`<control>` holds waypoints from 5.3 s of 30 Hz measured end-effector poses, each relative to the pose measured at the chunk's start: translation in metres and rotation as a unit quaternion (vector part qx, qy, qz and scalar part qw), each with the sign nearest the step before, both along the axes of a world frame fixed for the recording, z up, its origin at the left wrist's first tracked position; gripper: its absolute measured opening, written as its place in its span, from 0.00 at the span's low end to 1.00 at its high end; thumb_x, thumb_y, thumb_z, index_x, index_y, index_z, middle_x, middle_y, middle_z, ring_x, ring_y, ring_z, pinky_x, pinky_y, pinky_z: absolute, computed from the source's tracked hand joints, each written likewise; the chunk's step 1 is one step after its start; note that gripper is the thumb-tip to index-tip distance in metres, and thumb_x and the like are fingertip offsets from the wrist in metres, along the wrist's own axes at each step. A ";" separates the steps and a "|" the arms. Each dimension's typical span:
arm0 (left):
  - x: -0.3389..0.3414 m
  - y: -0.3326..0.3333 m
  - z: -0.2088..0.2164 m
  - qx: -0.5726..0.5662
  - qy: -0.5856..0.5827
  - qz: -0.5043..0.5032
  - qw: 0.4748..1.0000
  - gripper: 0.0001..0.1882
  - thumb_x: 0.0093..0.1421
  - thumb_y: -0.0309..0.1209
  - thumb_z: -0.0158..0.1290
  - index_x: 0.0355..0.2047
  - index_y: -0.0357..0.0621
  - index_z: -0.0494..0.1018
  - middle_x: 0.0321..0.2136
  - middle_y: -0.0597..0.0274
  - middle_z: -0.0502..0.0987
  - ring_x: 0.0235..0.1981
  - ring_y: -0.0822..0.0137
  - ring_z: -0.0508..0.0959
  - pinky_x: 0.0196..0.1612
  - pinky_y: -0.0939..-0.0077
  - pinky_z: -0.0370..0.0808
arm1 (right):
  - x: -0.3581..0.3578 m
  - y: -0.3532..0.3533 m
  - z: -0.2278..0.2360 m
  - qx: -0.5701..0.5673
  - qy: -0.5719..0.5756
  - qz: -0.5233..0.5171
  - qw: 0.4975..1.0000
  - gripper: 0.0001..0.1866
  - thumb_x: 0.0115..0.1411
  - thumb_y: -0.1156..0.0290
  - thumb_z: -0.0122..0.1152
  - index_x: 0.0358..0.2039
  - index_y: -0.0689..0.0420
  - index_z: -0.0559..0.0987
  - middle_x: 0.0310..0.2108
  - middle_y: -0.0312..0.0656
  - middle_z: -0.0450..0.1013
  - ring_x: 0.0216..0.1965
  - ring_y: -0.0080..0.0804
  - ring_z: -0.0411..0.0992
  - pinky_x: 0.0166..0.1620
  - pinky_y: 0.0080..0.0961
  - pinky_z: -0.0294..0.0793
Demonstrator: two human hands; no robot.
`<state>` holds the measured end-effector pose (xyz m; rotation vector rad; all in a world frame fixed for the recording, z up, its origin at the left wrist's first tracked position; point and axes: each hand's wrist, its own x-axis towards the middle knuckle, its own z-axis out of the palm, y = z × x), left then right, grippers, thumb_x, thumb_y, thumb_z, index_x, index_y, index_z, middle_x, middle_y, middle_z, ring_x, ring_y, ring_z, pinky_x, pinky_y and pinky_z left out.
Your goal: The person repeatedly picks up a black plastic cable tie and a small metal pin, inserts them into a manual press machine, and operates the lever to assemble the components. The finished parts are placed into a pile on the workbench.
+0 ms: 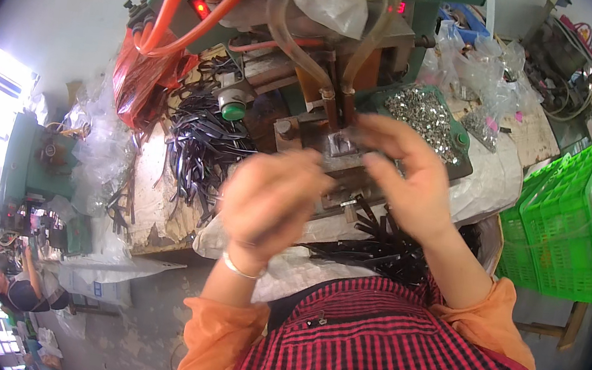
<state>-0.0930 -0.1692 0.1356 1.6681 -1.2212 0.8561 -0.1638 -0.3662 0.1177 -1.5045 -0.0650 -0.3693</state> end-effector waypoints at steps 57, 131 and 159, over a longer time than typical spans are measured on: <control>0.072 0.139 -0.068 -0.057 0.506 0.150 0.847 0.12 0.67 0.25 0.58 0.49 0.32 0.76 0.40 0.52 0.85 0.36 0.72 0.83 0.34 0.82 0.77 | 0.033 -0.027 -0.024 -0.135 -0.043 -0.154 0.978 0.10 0.60 0.78 0.67 0.43 0.62 0.83 0.39 0.39 0.82 0.43 0.26 0.79 0.49 0.23 0.76; 0.073 0.087 -0.050 -0.054 0.277 0.328 0.902 0.06 0.67 0.28 0.59 0.36 0.37 0.80 0.27 0.57 0.80 0.27 0.66 0.77 0.35 0.72 0.73 | -0.008 -0.049 -0.033 -0.168 0.003 -0.214 0.962 0.11 0.62 0.80 0.65 0.46 0.63 0.83 0.42 0.40 0.82 0.45 0.25 0.78 0.52 0.21 0.75; -0.022 -0.023 -0.024 0.039 0.008 0.014 0.999 0.12 0.51 0.22 0.69 0.36 0.42 0.82 0.31 0.57 0.85 0.31 0.60 0.85 0.29 0.75 0.74 | 0.006 0.007 0.017 0.175 0.036 0.053 0.983 0.34 0.59 0.83 0.57 0.68 0.64 0.63 0.59 0.52 0.72 0.59 0.37 0.72 0.63 0.31 0.68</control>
